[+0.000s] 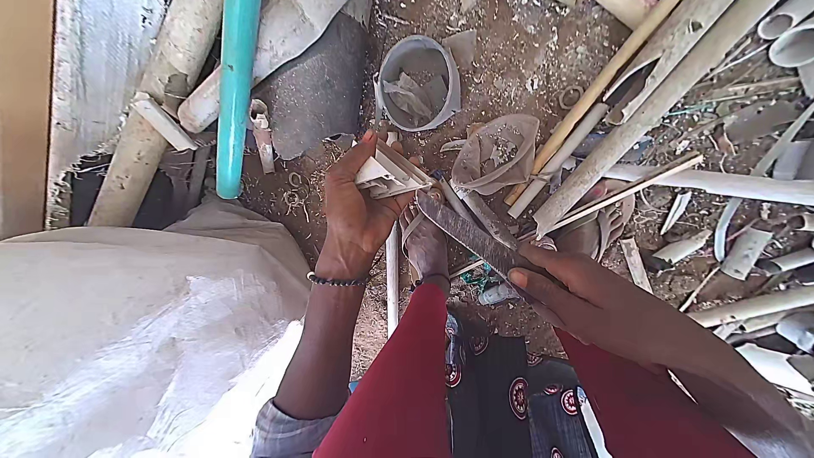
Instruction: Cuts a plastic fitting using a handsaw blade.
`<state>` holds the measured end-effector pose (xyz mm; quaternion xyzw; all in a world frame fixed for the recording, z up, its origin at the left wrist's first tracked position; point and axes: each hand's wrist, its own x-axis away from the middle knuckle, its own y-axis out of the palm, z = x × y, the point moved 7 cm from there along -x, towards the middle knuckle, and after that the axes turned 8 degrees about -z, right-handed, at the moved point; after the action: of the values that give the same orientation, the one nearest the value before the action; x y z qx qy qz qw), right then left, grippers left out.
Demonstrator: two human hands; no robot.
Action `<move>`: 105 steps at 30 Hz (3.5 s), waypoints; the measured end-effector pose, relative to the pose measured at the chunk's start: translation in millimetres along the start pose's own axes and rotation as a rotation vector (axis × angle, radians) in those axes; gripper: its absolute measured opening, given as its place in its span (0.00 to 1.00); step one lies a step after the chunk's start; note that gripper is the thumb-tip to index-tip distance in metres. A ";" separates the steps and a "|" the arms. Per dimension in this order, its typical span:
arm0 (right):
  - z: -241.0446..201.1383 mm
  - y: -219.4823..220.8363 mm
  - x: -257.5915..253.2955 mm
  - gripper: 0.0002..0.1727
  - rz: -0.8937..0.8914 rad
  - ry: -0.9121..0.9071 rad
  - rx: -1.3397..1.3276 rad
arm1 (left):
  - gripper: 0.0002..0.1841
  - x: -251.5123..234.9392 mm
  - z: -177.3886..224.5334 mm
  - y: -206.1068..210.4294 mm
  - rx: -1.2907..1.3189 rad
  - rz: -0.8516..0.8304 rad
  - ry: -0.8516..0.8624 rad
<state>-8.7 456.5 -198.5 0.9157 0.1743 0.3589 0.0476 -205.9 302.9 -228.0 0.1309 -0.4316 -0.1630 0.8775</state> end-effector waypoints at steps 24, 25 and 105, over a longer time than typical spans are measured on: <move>-10.5 1.1 16.4 0.25 0.515 -0.019 0.815 | 0.17 3.2 -5.0 9.4 -0.137 0.014 -0.003; -12.2 1.8 18.9 0.26 0.543 -0.012 0.859 | 0.16 2.4 -5.5 10.5 -0.137 0.015 0.000; -26.7 12.9 -12.8 0.17 -0.105 -0.110 -0.007 | 0.31 -14.1 6.3 10.9 0.546 -0.473 0.085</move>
<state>-31.7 438.8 -184.3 0.9235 0.2180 0.3057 0.0791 -217.2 317.9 -230.3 0.4633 -0.3799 -0.2348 0.7654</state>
